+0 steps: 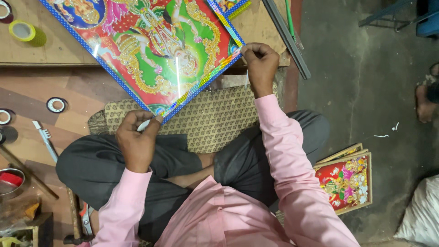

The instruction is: The person sits on a mat and applies a white decorative tape along the edges of a framed religious artwork. They smooth the tape with their fingers, rotate the frame to access different sides, and continue the process on multiple similar frames.

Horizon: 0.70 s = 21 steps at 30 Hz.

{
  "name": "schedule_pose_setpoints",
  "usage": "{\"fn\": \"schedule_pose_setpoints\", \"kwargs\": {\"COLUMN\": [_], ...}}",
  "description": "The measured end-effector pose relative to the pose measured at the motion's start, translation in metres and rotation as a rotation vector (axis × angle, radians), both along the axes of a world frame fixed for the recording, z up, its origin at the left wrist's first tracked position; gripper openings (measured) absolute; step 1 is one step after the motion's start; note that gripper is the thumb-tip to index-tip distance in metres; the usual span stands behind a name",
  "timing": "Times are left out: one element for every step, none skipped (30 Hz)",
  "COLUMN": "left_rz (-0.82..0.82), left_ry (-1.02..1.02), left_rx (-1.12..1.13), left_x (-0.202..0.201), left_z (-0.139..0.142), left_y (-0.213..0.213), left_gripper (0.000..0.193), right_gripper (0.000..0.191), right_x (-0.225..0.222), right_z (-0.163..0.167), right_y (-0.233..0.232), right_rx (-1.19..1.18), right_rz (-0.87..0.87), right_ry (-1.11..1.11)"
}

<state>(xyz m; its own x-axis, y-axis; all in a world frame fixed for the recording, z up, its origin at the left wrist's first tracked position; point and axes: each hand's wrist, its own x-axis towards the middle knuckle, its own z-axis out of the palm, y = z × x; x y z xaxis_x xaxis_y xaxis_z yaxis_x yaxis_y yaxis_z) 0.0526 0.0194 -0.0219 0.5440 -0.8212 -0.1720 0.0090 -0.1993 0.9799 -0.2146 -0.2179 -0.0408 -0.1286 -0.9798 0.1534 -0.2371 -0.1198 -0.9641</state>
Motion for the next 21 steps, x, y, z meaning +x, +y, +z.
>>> {"fn": "schedule_pose_setpoints", "kwargs": {"left_rz": [0.001, 0.0, -0.001, -0.001, -0.003, 0.002, 0.006, 0.011, 0.009, 0.008, 0.006, 0.006, 0.007, 0.008, 0.009, 0.009, 0.009, 0.008, 0.006, 0.005, 0.003], "left_ry": [0.01, 0.02, 0.02, 0.018, 0.018, 0.009, 0.001, -0.009, -0.003, 0.002, 0.008, 0.022, 0.035, 0.048, 0.042, 0.037, 0.032, 0.042, 0.052, 0.061, 0.056], "left_rx": [-0.011, -0.022, -0.022, -0.022, -0.024, -0.013, 0.0, 0.012, 0.001, -0.009, -0.019, -0.018, -0.018, -0.019, -0.014, -0.009, -0.005, -0.012, -0.02, -0.028, -0.03], "left_x": [0.0, 0.0, 0.0, 0.0, 0.0, 0.0, 0.0, 0.0, 0.0, 0.0, -0.001, -0.001, -0.001, -0.001, -0.001, -0.001, -0.001, -0.001, -0.001, -0.001, 0.0], "left_z": [-0.001, -0.001, -0.002, -0.002, -0.002, -0.002, -0.002, -0.002, -0.001, -0.001, -0.001, -0.001, -0.001, 0.0, 0.0, 0.0, -0.001, -0.001, -0.001, -0.002, -0.002], "left_y": [0.0, 0.0, 0.0, 0.0, 0.0, 0.0, 0.0, 0.0, 0.0, 0.0, 0.0, 0.0, 0.0, 0.0, 0.0, 0.0, 0.0, 0.001, 0.0, 0.0, 0.0], "left_gripper": [0.018, 0.017, 0.017, 0.017, 0.017, 0.017, 0.016, 0.016, 0.016, 0.017, 0.017, 0.017, 0.017, 0.016, 0.016, 0.016, 0.016, 0.016, 0.016, 0.016, 0.016], "right_gripper": [0.011, 0.01, 0.01, 0.009, 0.01, 0.01, 0.01, 0.01, 0.01, 0.01, 0.009, 0.009, 0.009, 0.009, 0.009, 0.009, 0.009, 0.009, 0.009, 0.011, 0.013], "right_x": [0.0, 0.0, 0.0, 0.0, 0.0, 0.0, 0.001, 0.001, 0.002, 0.003, 0.003, 0.003, 0.004, 0.004, 0.003, 0.003, 0.003, 0.003, 0.003, 0.002, 0.002], "right_z": [0.0, 0.0, 0.001, 0.001, 0.001, 0.001, 0.001, 0.002, 0.002, 0.003, 0.004, 0.005, 0.005, 0.006, 0.006, 0.005, 0.004, 0.003, 0.001, -0.002, -0.005], "right_y": [0.0, 0.0, 0.001, 0.001, 0.001, 0.002, 0.003, 0.003, 0.004, 0.004, 0.004, 0.005, 0.005, 0.005, 0.005, 0.005, 0.005, 0.005, 0.005, 0.005, 0.004], "right_rx": [0.0, 0.006, 0.012, 0.017, 0.012, 0.007, 0.003, -0.001, -0.005, -0.009, -0.014, -0.018, -0.024, -0.024, -0.023, -0.022, -0.023, -0.022, -0.022, -0.04, -0.057], "right_rz": [0.002, -0.004, -0.011, -0.017, -0.019, -0.024, -0.028, -0.032, -0.034, -0.037, -0.038, -0.038, -0.038, -0.04, -0.043, -0.045, -0.05, -0.054, -0.058, -0.051, -0.043], "right_ry": [-0.006, 0.018, 0.043, 0.066, 0.056, 0.047, 0.039, 0.045, 0.051, 0.057, 0.067, 0.077, 0.086, 0.094, 0.103, 0.112, 0.118, 0.124, 0.131, 0.105, 0.078]}}
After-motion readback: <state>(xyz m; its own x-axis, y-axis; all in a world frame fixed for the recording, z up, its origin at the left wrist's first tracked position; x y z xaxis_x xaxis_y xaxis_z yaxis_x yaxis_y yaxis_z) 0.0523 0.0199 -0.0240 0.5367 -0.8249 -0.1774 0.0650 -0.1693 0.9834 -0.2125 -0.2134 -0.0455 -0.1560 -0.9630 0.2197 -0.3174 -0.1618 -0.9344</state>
